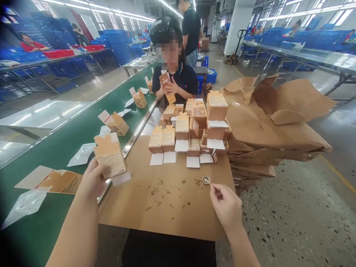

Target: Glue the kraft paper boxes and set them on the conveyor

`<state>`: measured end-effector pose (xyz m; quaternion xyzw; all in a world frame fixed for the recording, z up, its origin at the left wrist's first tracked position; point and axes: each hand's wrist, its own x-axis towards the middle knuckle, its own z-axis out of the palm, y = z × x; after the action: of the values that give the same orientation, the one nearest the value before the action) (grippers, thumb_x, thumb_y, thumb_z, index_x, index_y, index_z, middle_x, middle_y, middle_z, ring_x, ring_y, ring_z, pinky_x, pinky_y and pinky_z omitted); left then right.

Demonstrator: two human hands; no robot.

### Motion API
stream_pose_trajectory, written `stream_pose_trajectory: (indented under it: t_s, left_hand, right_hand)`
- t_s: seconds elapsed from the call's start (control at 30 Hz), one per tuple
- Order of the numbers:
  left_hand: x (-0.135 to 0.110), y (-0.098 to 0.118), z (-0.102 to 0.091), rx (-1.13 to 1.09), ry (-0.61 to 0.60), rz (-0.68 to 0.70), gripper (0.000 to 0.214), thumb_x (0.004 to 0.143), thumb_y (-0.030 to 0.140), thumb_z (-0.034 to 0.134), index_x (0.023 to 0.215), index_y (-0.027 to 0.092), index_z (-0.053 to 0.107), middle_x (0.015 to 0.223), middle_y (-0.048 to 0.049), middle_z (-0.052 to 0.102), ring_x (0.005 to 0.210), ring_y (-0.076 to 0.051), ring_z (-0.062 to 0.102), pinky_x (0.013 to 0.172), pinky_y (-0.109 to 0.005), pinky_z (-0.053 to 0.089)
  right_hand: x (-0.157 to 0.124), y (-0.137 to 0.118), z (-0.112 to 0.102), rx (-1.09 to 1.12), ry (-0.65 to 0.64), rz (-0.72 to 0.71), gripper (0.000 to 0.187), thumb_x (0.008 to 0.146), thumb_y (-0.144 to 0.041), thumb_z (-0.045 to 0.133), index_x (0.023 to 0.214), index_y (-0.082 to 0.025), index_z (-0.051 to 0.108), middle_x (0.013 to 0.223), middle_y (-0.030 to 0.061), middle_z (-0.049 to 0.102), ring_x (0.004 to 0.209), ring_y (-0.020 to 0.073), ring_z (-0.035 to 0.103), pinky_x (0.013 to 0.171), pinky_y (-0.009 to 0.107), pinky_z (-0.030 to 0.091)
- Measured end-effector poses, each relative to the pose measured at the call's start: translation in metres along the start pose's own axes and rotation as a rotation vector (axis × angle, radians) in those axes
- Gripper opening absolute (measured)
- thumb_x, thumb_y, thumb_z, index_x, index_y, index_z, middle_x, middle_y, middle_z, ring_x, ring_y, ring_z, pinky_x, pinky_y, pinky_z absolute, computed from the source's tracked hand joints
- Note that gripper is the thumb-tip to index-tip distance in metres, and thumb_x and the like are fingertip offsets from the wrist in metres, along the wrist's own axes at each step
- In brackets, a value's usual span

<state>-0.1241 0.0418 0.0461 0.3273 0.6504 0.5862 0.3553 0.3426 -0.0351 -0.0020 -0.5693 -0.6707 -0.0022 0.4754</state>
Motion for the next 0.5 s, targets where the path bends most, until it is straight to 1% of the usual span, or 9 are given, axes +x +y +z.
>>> stream_pose_trajectory:
  t_s: [0.03,0.1,0.17,0.23,0.3,0.37,0.4,0.43,0.5]
  left_hand:
    - [-0.017,-0.009,0.002,-0.124,-0.053,-0.079,0.072,0.062,0.039,0.091,0.132,0.024,0.079,0.136,-0.0103,0.090,0.140,-0.043,0.082,0.108,-0.051,0.075]
    - [-0.050,-0.024,0.019,-0.251,-0.172,-0.241,0.071,0.064,0.047,0.096,0.129,0.023,0.081,0.136,-0.0133,0.091,0.135,-0.046,0.084,0.105,-0.056,0.076]
    - [-0.076,-0.036,0.046,-0.272,-0.324,-0.352,0.073,0.068,0.057,0.103,0.128,0.020,0.082,0.136,-0.0174,0.091,0.129,-0.048,0.086,0.103,-0.060,0.076]
    - [-0.092,-0.044,0.072,-0.249,-0.485,-0.380,0.079,0.069,0.062,0.109,0.129,0.019,0.081,0.136,-0.0195,0.090,0.127,-0.047,0.087,0.105,-0.060,0.075]
    - [-0.097,-0.049,0.091,-0.216,-0.605,-0.351,0.085,0.067,0.063,0.113,0.133,0.020,0.079,0.136,-0.0190,0.090,0.127,-0.043,0.087,0.108,-0.057,0.073]
    - [-0.093,-0.053,0.100,-0.189,-0.658,-0.313,0.088,0.065,0.062,0.117,0.131,0.021,0.077,0.133,-0.0170,0.090,0.122,-0.039,0.088,0.106,-0.055,0.073]
    - [-0.090,-0.054,0.102,-0.177,-0.670,-0.298,0.087,0.064,0.061,0.118,0.129,0.022,0.076,0.130,-0.0160,0.091,0.119,-0.037,0.089,0.105,-0.054,0.073]
    - [-0.087,-0.056,0.102,-0.164,-0.679,-0.284,0.086,0.063,0.060,0.118,0.127,0.022,0.075,0.128,-0.0151,0.091,0.115,-0.036,0.089,0.103,-0.052,0.073]
    - [-0.081,-0.059,0.099,-0.141,-0.694,-0.252,0.086,0.062,0.057,0.120,0.124,0.022,0.073,0.125,-0.0140,0.091,0.113,-0.034,0.089,0.101,-0.050,0.073]
  right_hand:
    - [0.000,0.003,0.002,-0.006,-0.022,0.009,0.037,0.117,-0.039,0.066,0.088,-0.024,0.084,0.073,0.0030,0.082,0.054,0.0152,0.073,0.059,0.025,0.062]
    - [0.000,0.008,0.005,-0.021,-0.059,0.038,0.042,0.117,-0.044,0.064,0.085,-0.025,0.084,0.073,0.0041,0.083,0.055,0.0162,0.074,0.058,0.026,0.062]
    - [0.000,0.012,0.003,-0.025,-0.075,0.070,0.044,0.116,-0.048,0.065,0.084,-0.025,0.084,0.073,0.0045,0.083,0.056,0.0168,0.074,0.058,0.026,0.062]
    - [-0.002,0.013,0.000,-0.014,-0.054,0.101,0.045,0.115,-0.051,0.067,0.084,-0.025,0.085,0.072,0.0048,0.082,0.056,0.0171,0.074,0.058,0.027,0.063]
    - [-0.007,0.008,-0.003,0.014,0.001,0.133,0.041,0.113,-0.050,0.072,0.085,-0.025,0.086,0.074,0.0055,0.083,0.057,0.0174,0.073,0.060,0.028,0.065]
    - [-0.016,-0.005,-0.003,0.082,0.036,0.168,0.032,0.112,-0.044,0.076,0.090,-0.024,0.088,0.075,0.0049,0.083,0.056,0.0169,0.073,0.061,0.028,0.064]
    - [-0.021,-0.015,0.000,0.136,0.017,0.178,0.028,0.113,-0.040,0.077,0.093,-0.024,0.089,0.075,0.0042,0.083,0.056,0.0165,0.073,0.060,0.027,0.064]
    - [-0.028,-0.025,0.004,0.201,-0.029,0.177,0.025,0.113,-0.036,0.077,0.096,-0.023,0.089,0.076,0.0033,0.083,0.056,0.0160,0.073,0.059,0.027,0.063]
    - [-0.040,-0.049,0.017,0.329,-0.173,0.153,0.022,0.114,-0.030,0.075,0.098,-0.024,0.089,0.077,0.0023,0.082,0.058,0.0154,0.073,0.059,0.026,0.063]
